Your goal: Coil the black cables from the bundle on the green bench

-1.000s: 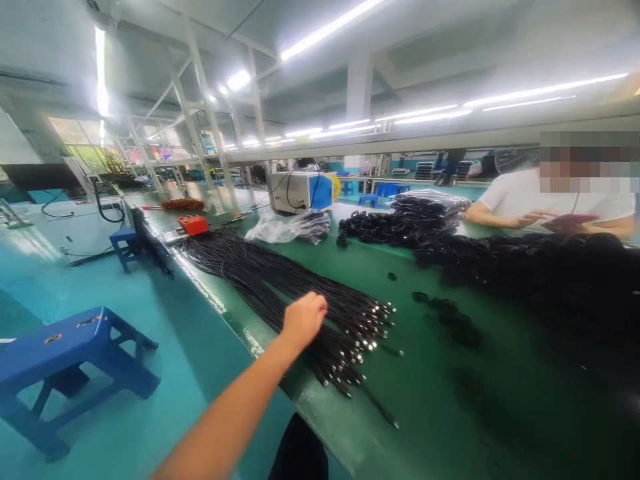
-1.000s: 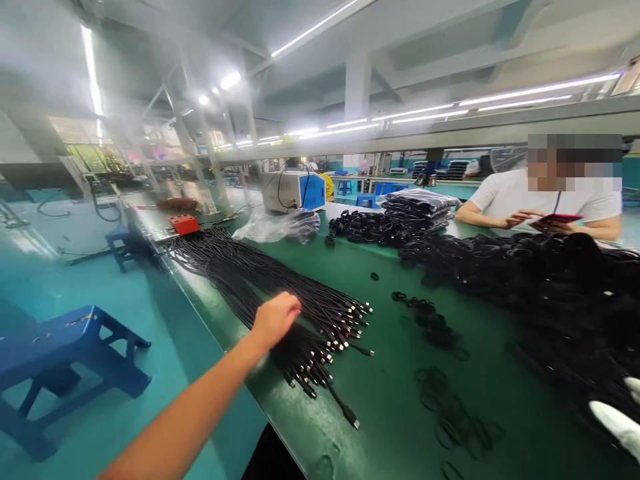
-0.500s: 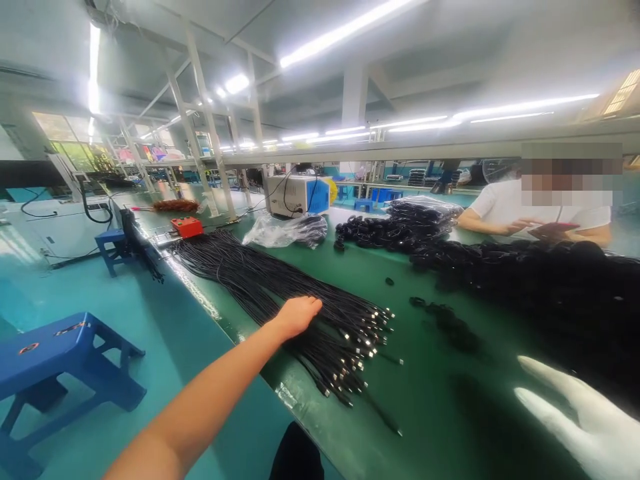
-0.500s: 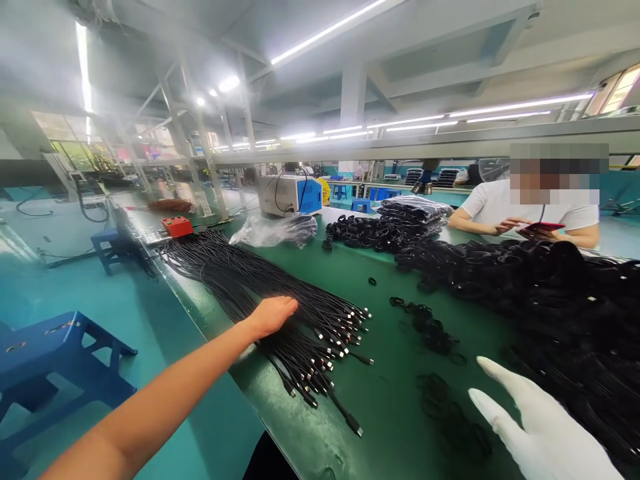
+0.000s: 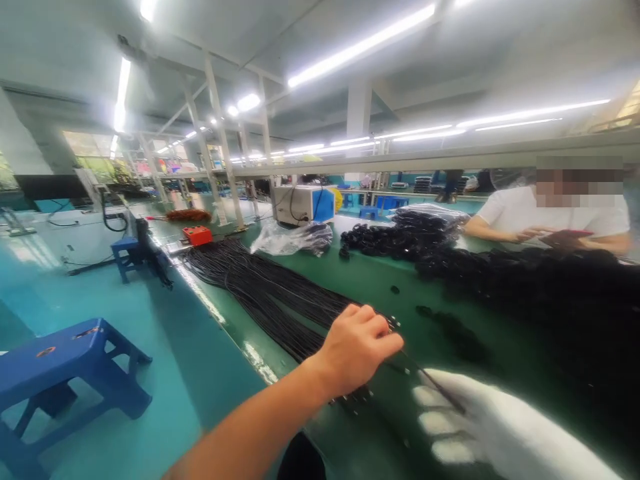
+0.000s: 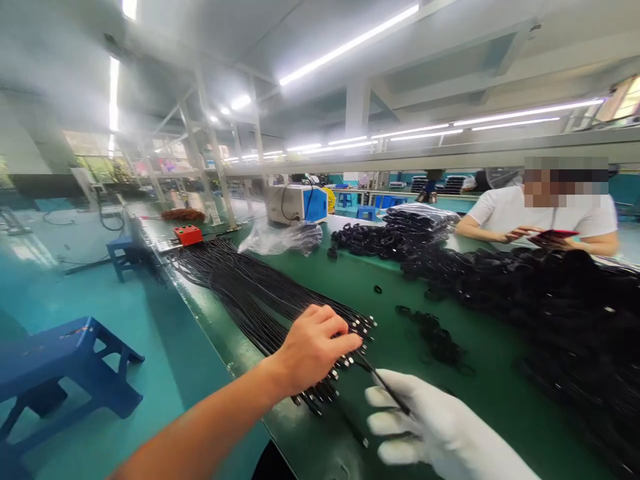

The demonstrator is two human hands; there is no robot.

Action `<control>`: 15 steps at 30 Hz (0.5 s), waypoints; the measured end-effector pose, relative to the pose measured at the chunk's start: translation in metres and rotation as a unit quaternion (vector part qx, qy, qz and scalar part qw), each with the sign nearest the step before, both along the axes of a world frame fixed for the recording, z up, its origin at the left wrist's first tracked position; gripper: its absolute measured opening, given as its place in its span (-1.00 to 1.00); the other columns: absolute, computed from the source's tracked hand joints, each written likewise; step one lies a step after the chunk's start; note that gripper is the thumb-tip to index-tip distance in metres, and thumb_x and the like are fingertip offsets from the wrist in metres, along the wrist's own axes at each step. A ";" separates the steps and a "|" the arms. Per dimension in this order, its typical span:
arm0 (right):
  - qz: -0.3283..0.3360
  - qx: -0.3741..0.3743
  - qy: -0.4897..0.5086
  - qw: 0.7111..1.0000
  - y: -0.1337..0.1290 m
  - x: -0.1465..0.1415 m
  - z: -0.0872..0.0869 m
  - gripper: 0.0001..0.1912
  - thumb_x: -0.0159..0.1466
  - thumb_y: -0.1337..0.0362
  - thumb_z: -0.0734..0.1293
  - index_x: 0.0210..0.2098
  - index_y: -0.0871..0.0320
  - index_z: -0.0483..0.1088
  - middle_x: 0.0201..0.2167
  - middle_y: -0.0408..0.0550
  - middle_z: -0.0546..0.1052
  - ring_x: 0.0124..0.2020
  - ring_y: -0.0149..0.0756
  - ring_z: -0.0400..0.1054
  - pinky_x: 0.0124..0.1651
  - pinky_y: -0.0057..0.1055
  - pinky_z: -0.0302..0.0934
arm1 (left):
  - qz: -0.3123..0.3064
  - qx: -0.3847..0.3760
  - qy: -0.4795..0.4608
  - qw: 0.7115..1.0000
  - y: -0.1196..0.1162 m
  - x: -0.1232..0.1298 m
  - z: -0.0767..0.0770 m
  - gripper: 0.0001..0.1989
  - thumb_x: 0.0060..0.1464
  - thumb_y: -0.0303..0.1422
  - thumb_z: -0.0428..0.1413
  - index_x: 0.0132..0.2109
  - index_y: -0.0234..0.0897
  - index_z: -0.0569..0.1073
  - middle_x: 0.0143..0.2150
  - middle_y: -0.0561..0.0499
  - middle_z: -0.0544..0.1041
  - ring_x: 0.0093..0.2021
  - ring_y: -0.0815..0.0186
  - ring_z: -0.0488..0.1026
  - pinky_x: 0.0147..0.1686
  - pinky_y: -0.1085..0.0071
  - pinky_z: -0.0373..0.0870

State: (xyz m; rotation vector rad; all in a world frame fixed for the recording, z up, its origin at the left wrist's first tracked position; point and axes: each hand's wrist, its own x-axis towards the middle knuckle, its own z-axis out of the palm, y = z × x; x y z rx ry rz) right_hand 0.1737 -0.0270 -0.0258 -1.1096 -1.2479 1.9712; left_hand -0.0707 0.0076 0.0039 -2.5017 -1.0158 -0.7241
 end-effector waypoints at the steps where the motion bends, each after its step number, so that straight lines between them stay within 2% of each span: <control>1: 0.025 -0.019 0.039 0.999 -0.009 -0.014 0.003 -0.61 0.21 0.09 0.29 -0.03 0.17 0.34 -0.13 0.18 0.49 -0.25 -0.09 0.47 -0.27 -0.14 0.39 | -0.004 -0.012 -0.014 1.000 -0.005 0.011 0.000 -0.78 0.22 -0.44 -0.05 -0.17 -0.13 0.49 -0.29 0.06 0.49 -0.20 0.30 0.32 -0.13 0.29 0.18; 2: 0.051 -0.015 0.084 0.995 -0.016 -0.024 0.002 -0.65 0.24 0.13 0.27 -0.06 0.21 0.34 -0.20 0.15 0.51 -0.32 -0.16 0.48 -0.36 -0.23 0.39 | -0.013 -0.050 -0.027 0.998 -0.010 0.018 0.001 -0.81 0.20 -0.41 -0.01 -0.17 -0.15 0.49 -0.29 0.05 0.50 -0.16 0.27 0.32 -0.08 0.26 0.16; 3: 0.096 -0.037 0.149 0.983 -0.021 -0.030 0.000 -0.67 0.22 0.11 0.28 -0.18 0.26 0.35 -0.33 0.14 0.54 -0.46 -0.20 0.47 -0.50 -0.32 0.37 | -0.030 -0.106 -0.040 0.993 -0.014 0.023 0.003 -0.84 0.18 -0.37 0.02 -0.17 -0.16 0.50 -0.28 0.05 0.51 -0.14 0.26 0.33 -0.04 0.25 0.15; 4: 0.109 -0.066 0.198 0.972 -0.024 -0.033 -0.005 -0.66 0.21 0.11 0.27 -0.21 0.30 0.35 -0.35 0.15 0.54 -0.47 -0.19 0.48 -0.53 -0.33 0.36 | -0.055 -0.182 -0.051 0.981 -0.016 0.026 0.005 -0.85 0.15 -0.34 0.07 -0.14 -0.16 0.49 -0.27 0.06 0.52 -0.13 0.26 0.34 -0.03 0.28 0.17; 6: 0.133 -0.116 0.264 0.948 -0.025 -0.032 -0.016 -0.64 0.19 0.15 0.26 -0.19 0.37 0.35 -0.35 0.20 0.55 -0.41 -0.11 0.50 -0.47 -0.25 0.40 | -0.095 -0.325 -0.076 0.938 -0.017 0.027 0.009 -0.86 0.15 -0.36 0.06 -0.15 -0.19 0.48 -0.27 0.09 0.52 -0.21 0.35 0.39 -0.15 0.41 0.24; 8: 0.155 -0.151 0.304 0.928 -0.023 -0.028 -0.026 -0.62 0.16 0.20 0.25 -0.15 0.41 0.34 -0.30 0.24 0.55 -0.31 -0.03 0.50 -0.39 -0.15 0.41 | -0.113 -0.401 -0.092 0.904 -0.016 0.029 0.012 -0.87 0.17 -0.41 0.02 -0.23 -0.22 0.47 -0.30 0.13 0.52 -0.28 0.41 0.40 -0.24 0.49 0.25; 10: 0.185 -0.169 0.326 0.911 -0.022 -0.025 -0.030 -0.60 0.12 0.24 0.27 -0.12 0.41 0.34 -0.26 0.26 0.54 -0.24 0.02 0.49 -0.34 -0.10 0.39 | -0.135 -0.413 -0.081 0.897 -0.016 0.036 0.014 -0.87 0.15 -0.45 0.03 -0.30 -0.24 0.47 -0.34 0.14 0.51 -0.29 0.42 0.39 -0.23 0.50 0.23; 12: 0.212 -0.173 0.341 0.899 -0.021 -0.025 -0.031 -0.59 0.08 0.26 0.28 -0.12 0.40 0.34 -0.25 0.26 0.54 -0.23 0.04 0.48 -0.33 -0.09 0.38 | -0.158 -0.398 -0.045 0.902 -0.017 0.047 0.019 -0.88 0.13 -0.45 0.06 -0.34 -0.24 0.48 -0.37 0.14 0.50 -0.30 0.41 0.39 -0.21 0.49 0.21; 15: 0.220 -0.155 0.344 0.900 -0.021 -0.025 -0.032 -0.61 0.10 0.25 0.26 -0.14 0.40 0.35 -0.29 0.25 0.55 -0.28 0.01 0.49 -0.36 -0.12 0.37 | -0.162 -0.373 -0.014 0.913 -0.016 0.066 0.024 -0.88 0.12 -0.44 0.07 -0.37 -0.23 0.48 -0.40 0.14 0.49 -0.31 0.40 0.37 -0.21 0.46 0.19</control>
